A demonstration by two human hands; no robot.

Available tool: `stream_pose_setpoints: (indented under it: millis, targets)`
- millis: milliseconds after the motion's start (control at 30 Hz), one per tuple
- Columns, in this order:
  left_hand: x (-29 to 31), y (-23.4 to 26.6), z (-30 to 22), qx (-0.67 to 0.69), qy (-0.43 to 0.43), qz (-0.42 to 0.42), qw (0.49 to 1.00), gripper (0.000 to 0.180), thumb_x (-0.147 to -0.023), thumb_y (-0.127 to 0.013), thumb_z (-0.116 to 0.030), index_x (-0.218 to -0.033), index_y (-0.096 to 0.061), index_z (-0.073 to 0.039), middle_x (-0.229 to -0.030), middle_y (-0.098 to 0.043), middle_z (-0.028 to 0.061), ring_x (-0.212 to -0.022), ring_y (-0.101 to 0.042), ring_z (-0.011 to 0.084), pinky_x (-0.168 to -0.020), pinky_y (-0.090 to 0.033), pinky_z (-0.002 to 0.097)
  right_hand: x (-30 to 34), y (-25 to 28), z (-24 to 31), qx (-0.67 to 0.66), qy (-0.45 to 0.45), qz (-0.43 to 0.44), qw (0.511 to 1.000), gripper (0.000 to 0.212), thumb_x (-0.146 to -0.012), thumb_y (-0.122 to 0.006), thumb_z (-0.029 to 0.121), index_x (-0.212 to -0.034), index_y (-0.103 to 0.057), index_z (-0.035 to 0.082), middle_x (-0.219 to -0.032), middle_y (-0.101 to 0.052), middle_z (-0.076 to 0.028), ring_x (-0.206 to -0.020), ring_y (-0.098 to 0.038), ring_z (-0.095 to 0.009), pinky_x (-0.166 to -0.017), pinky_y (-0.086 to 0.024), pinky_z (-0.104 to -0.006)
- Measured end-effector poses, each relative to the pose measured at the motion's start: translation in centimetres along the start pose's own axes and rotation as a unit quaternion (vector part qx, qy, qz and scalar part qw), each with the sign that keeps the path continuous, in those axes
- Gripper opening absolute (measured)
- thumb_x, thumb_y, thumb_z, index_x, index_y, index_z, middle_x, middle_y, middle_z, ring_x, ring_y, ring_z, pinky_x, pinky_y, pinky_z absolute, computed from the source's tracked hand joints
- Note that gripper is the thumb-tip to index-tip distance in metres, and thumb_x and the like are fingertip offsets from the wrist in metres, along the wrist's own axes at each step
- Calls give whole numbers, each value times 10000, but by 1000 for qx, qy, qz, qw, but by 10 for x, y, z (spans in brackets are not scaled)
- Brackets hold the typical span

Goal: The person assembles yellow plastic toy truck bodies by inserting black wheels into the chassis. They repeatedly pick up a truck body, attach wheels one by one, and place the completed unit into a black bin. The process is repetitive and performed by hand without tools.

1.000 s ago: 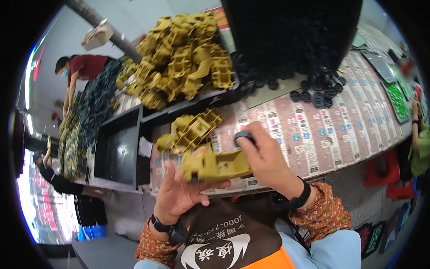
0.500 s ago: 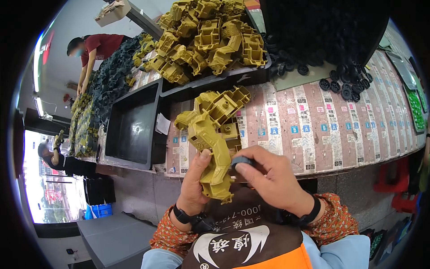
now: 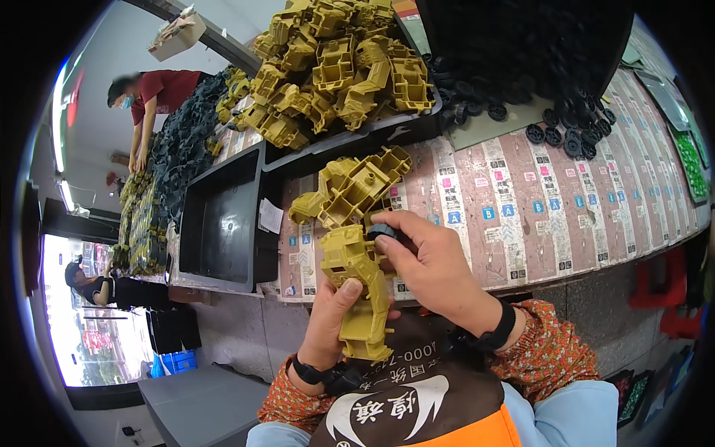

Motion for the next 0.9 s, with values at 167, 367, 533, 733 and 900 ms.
stream_pose_setpoints:
  millis: [167,367,533,733,900]
  targets:
    - [-5,-1,0,-76,-109,-3,991,873,-980,-721,-153,-1625,-134,-137,-1444,-495,110,-1273,-568,216,-1031,-525,378,3,-1,-6,62,34,12,997,349,-991,-611,33,-1335,-608,-22,-981,-714,-136,-837,-675,-132,-751,-563,-292]
    - [-6,-1,1,-110,-136,-10,984,878,-979,-728,-161,-1624,-133,-126,-1479,-453,109,-1324,-517,207,-1113,-432,371,8,-1,-10,103,-29,89,990,490,-1015,-487,-54,-1503,-464,-4,-1336,-618,-125,-1148,-635,-146,-961,-560,-309]
    - [-7,-4,1,-149,-157,-2,976,908,-979,-722,-146,-1623,-82,-137,-1483,-439,125,-1325,-512,214,-1121,-427,382,21,-3,5,231,11,80,970,592,-936,-488,-63,-1523,-429,-22,-1111,-711,-233,-862,-745,-230,-756,-577,-335]
    - [-7,-10,3,-241,-184,34,952,914,-975,-688,-65,-1619,-46,-159,-1476,-426,147,-1321,-512,228,-1115,-434,389,34,-5,6,291,117,60,948,746,-797,-506,-44,-1534,-394,-43,-930,-683,-307,-745,-695,-454,-677,-556,-410]
    - [-6,-19,3,-224,-156,48,961,919,-963,-678,-20,-1615,-45,-156,-1459,-436,152,-1317,-515,230,-1107,-444,385,42,0,8,279,118,60,951,760,-755,-541,-5,-1497,-408,-104,-919,-675,-295,-711,-686,-434,-661,-550,-450]
Point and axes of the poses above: each hand's wrist, its own x-axis away from the middle knuckle, its own y-axis out of the back of the hand, z = x × y, the point moved 6 cm from there along -x, towards the middle knuckle
